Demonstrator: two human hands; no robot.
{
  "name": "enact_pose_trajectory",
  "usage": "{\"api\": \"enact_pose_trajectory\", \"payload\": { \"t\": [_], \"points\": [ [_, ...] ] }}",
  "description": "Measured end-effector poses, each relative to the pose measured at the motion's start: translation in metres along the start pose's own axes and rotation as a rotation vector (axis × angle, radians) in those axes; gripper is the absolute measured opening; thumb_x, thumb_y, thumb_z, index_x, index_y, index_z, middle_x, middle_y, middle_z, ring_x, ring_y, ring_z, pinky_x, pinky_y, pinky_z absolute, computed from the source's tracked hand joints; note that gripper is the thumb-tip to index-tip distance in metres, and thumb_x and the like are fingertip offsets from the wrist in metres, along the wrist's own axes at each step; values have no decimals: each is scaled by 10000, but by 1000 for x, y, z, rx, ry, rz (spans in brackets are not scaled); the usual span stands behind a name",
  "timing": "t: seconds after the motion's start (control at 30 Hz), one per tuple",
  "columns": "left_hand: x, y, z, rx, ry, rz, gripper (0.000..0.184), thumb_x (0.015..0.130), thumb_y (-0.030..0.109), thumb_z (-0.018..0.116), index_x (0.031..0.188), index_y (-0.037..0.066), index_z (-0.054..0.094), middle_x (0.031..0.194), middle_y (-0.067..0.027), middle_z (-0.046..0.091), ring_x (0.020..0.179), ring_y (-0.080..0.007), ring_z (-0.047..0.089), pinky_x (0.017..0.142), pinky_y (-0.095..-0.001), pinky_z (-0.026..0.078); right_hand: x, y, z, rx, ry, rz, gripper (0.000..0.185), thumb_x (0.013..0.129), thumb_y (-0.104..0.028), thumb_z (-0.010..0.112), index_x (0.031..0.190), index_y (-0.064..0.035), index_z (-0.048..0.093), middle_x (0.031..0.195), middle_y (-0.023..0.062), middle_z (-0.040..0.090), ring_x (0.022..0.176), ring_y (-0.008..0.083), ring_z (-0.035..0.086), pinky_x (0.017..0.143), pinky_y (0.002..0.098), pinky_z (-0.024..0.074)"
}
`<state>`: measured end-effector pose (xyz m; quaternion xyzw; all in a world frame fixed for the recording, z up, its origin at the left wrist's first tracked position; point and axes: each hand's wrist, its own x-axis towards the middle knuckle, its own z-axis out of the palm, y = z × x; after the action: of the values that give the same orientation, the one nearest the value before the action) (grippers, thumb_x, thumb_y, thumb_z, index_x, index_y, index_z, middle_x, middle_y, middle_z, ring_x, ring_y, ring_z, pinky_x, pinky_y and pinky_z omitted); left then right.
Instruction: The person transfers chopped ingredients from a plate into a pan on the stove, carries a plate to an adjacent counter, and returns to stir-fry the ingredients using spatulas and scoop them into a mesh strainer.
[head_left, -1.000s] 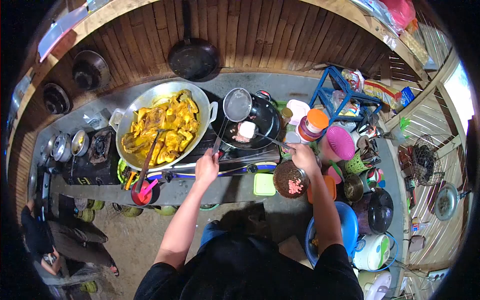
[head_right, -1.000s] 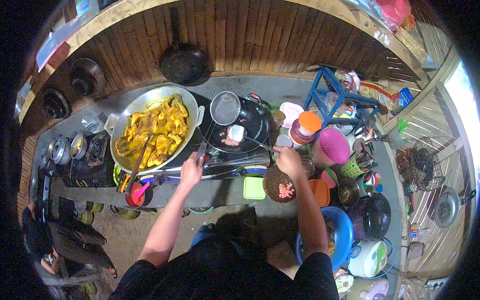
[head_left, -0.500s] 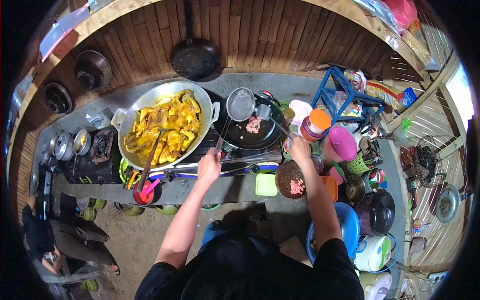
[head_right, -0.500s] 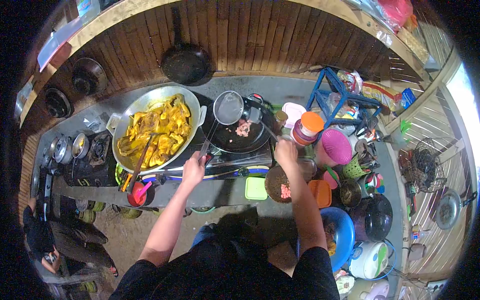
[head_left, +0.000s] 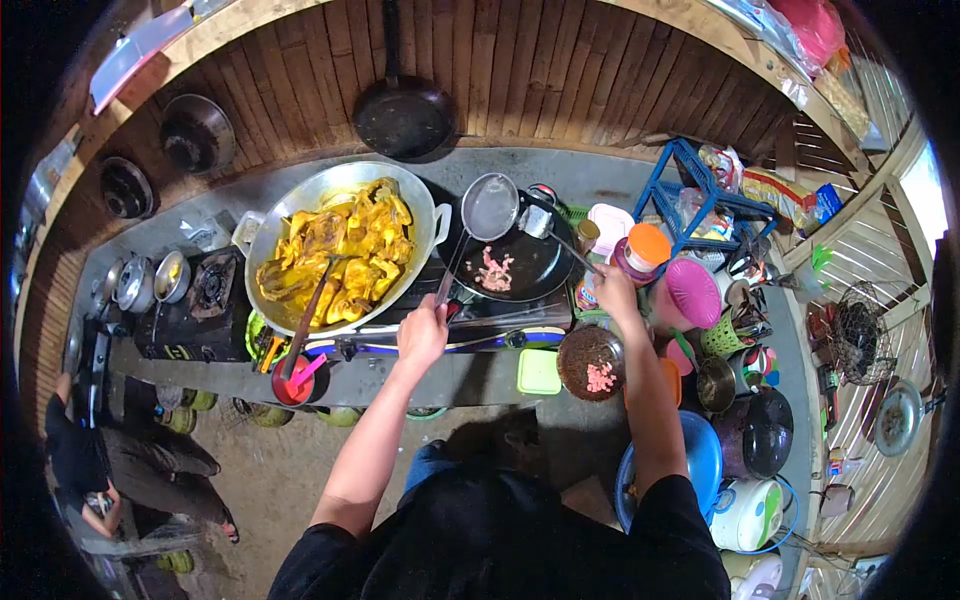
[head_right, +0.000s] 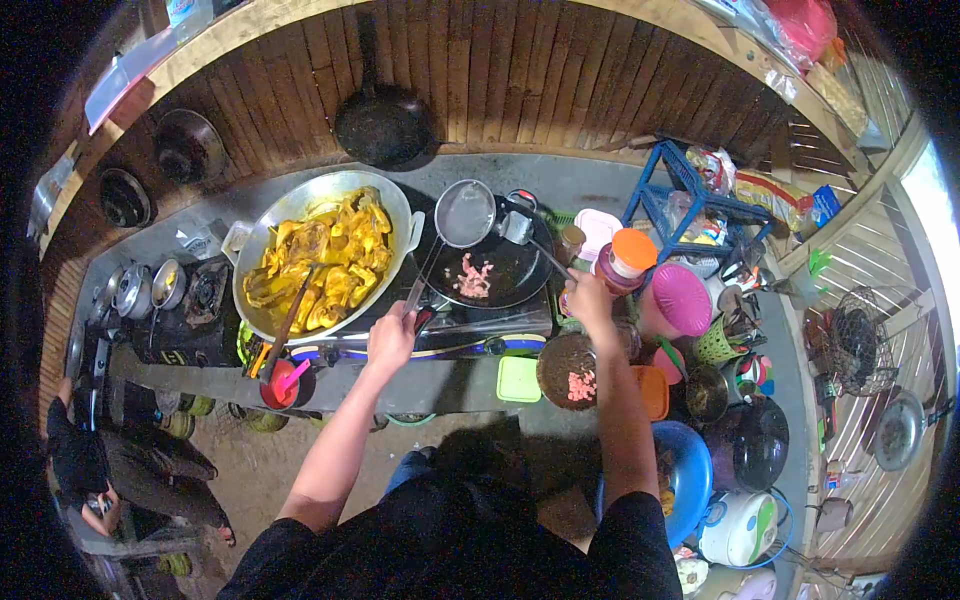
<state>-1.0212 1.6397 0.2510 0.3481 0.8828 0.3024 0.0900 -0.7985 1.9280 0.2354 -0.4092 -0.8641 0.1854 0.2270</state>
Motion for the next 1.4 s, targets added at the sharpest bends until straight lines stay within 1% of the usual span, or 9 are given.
{"api": "enact_pose_trajectory", "payload": {
  "t": [0.17,0.23,0.47,0.57,0.7,0.87,0.97,1.2,1.4],
  "points": [
    [0,2,-1,-21,-34,-48,211,950,268,515,1042,88,577,860,-256,656,871,-467,616,742,-569,463,1,-18,15,-29,-82,-2,279,849,-162,628,1105,-64,682,929,244,665,891,398,649,804,468,505],
    [0,0,-1,-25,-31,-57,215,950,274,517,1037,86,578,864,-255,655,872,-468,614,741,-568,461,-1,-18,21,73,-85,-153,268,852,-139,617,1100,-60,683,955,243,664,908,399,643,814,456,504],
    [4,-9,9,-33,15,-5,224,949,283,516,1011,72,559,837,-257,662,813,-461,635,708,-570,484,-12,-18,-28,224,-273,-70,268,850,-96,604,1102,-37,678,986,226,670,930,378,649,819,421,500],
    [6,-11,15,-31,6,8,253,952,292,515,1010,49,553,843,-266,659,815,-462,634,705,-570,481,-15,-2,-33,136,-109,-170,274,847,-85,600,1105,-33,675,1003,228,668,942,377,647,828,412,493],
    [5,-9,16,-86,-21,-20,243,955,278,522,999,43,566,844,-274,642,866,-478,602,721,-557,454,-17,-2,-48,119,-124,-193,288,841,-77,597,1116,-29,668,1023,237,659,963,375,642,848,404,489],
    [13,-18,30,-182,0,39,211,957,235,517,941,27,553,726,-203,644,742,-394,646,663,-482,474,-24,-2,-42,137,-199,-165,281,843,-74,590,1108,-33,672,1006,240,656,949,376,643,836,412,495],
    [14,-11,23,-233,-83,-18,219,955,263,516,981,53,569,846,-236,659,836,-436,627,736,-526,471,-27,-5,-44,76,-196,-139,283,847,-82,585,1114,-46,672,996,237,656,939,382,641,829,421,498],
    [15,-13,24,-354,-35,-10,213,959,258,508,980,65,593,810,-211,660,824,-404,640,732,-489,476,-20,-3,-41,12,-16,-102,279,852,-117,581,1110,-64,671,954,236,657,895,403,637,777,467,501],
    [16,-11,25,-391,-109,-15,191,973,213,484,1029,53,571,717,-118,648,706,-277,654,670,-396,481,-20,-11,-14,-100,6,-24,279,848,-119,573,1103,-58,670,893,265,644,871,409,640,763,476,500]
  ]
}}
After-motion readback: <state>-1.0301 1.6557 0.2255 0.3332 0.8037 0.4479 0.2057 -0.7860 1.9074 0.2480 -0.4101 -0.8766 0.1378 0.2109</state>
